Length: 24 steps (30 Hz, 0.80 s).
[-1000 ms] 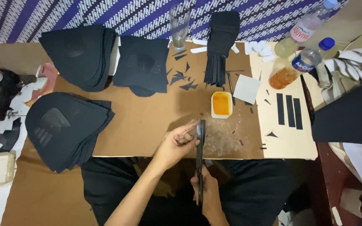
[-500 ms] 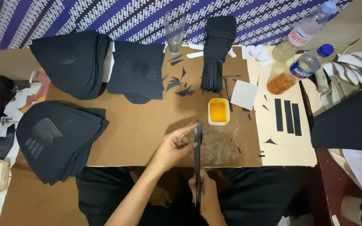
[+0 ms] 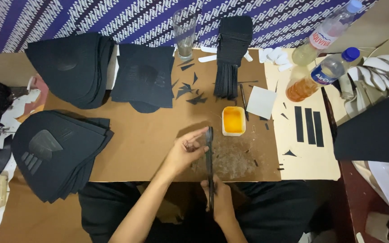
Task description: The person sits at a table and uses scissors to cut a long strip of black fabric into smaller pieces. They repeatedly pick up the fabric, cut it, and place the cut pieces on the table.
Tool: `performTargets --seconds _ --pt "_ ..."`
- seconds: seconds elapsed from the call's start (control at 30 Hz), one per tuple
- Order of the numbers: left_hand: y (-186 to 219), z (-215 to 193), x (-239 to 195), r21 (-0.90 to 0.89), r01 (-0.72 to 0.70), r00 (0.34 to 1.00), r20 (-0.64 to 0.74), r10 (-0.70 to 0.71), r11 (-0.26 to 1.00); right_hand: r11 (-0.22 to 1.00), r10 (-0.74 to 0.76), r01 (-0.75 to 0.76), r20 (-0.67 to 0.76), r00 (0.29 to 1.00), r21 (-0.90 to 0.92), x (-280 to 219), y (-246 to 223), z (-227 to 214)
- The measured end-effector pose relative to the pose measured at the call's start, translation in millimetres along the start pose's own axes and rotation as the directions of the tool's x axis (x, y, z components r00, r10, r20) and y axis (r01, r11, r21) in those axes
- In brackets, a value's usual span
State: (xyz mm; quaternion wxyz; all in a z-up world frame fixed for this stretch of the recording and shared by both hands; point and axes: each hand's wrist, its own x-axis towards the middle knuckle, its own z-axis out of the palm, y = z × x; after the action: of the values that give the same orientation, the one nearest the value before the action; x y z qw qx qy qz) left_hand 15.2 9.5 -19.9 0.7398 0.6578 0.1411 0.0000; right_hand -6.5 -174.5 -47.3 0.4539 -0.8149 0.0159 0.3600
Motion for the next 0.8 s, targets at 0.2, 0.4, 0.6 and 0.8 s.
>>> performTargets --seconds 0.2,0.4,0.6,0.8 --pt "-39 -28 34 -0.097 -0.118 0.990 -0.088 0.109 0.988 0.960 -0.252 0.245 -0.042 0.967 -0.132 36 -16 1" --pt "-30 -57 12 -0.160 -0.088 0.924 -0.381 0.021 0.983 0.954 -0.293 0.296 0.077 0.953 -0.040 6 -55 -28" --pt "-28 -54 -13 -0.350 -0.267 0.908 -0.402 0.114 0.898 0.952 -0.306 0.294 -0.357 0.883 -0.088 -1 -32 -42" --pt "12 -31 -55 -0.187 -0.150 0.917 -0.393 0.066 0.971 0.918 -0.195 -0.093 -0.640 0.743 -0.387 12 31 -92"
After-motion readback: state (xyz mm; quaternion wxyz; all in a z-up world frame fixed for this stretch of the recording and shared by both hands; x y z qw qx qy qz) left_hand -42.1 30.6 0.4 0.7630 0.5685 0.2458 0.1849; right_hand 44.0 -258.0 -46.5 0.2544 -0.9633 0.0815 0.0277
